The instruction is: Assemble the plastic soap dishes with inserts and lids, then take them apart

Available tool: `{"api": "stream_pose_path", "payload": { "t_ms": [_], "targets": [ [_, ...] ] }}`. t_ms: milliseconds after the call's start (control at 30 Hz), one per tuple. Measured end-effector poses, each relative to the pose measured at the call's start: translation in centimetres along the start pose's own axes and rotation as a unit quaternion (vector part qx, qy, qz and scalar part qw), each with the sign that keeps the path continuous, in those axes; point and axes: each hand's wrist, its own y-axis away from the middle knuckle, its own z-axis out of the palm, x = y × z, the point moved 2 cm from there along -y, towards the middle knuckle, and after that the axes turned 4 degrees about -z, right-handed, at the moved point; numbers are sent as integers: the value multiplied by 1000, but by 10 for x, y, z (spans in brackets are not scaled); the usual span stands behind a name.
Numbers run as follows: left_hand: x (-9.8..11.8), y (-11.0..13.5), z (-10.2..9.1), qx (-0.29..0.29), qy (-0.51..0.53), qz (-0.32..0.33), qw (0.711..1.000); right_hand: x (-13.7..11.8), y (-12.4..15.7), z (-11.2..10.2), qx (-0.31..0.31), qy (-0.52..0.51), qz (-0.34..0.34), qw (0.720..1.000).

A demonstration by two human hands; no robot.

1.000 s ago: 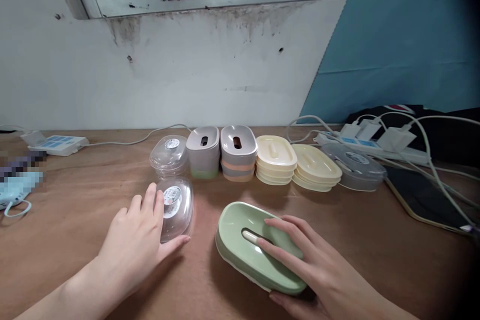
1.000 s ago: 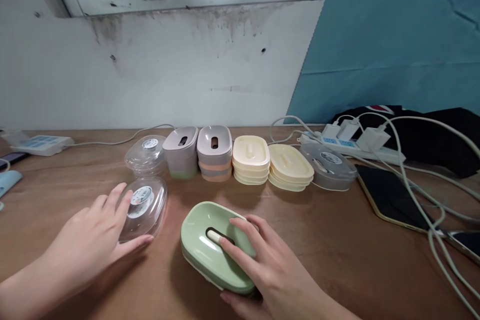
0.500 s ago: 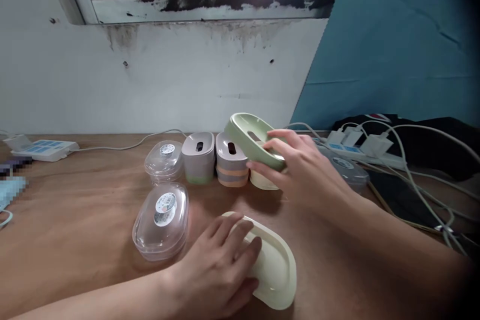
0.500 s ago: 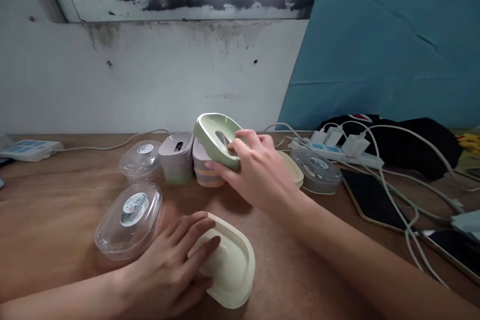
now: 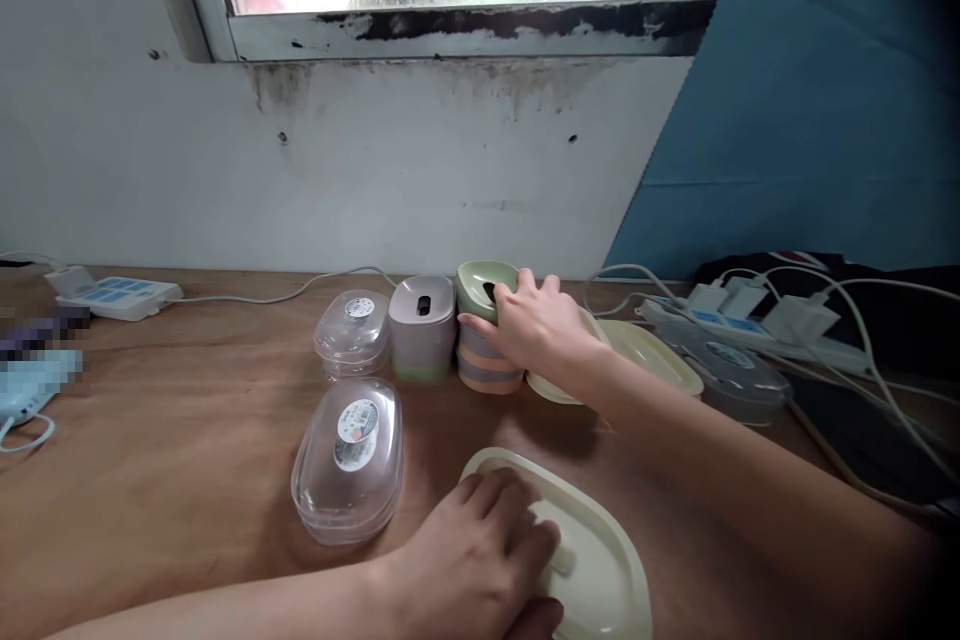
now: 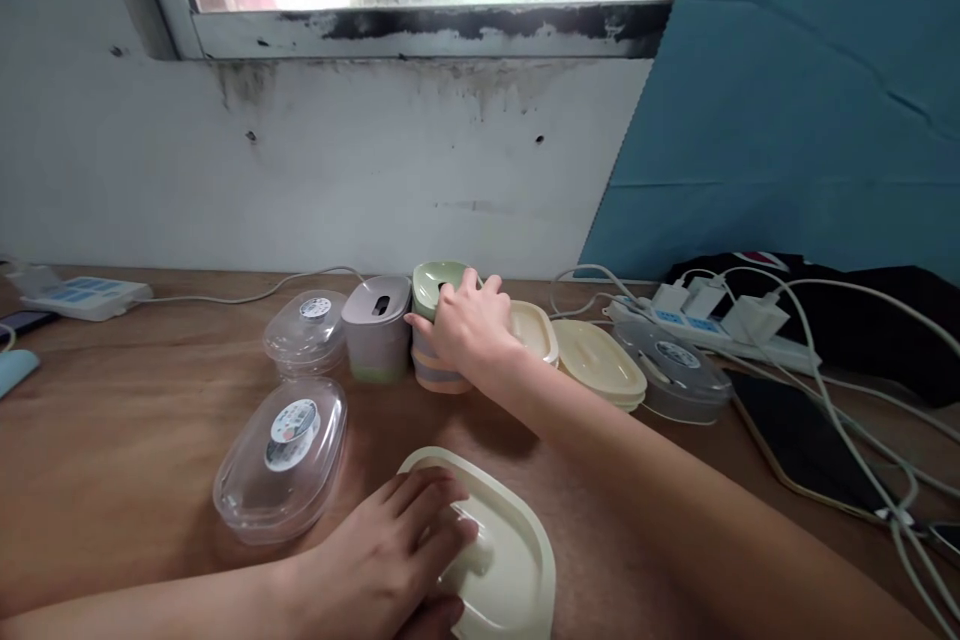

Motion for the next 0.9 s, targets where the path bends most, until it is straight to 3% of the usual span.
{"api": "stream_pose_path", "payload": {
  "t_ms": [267,467,667,900],
  "targets": [
    [0,-1,-3,2,13,-2,1000,15,9,-2,-53,-27,-64,996],
    [2,0,-4,-4,9,-4,1000,20,2,-3,-16,-45,-94,994],
    [1,2,2,35,-11,9,999,-7,-14,-13,68,-90,-130,985],
    [0,2,2,24,-26,22,999,-40,-37,-9,6,-84,-188,979]
  ]
}}
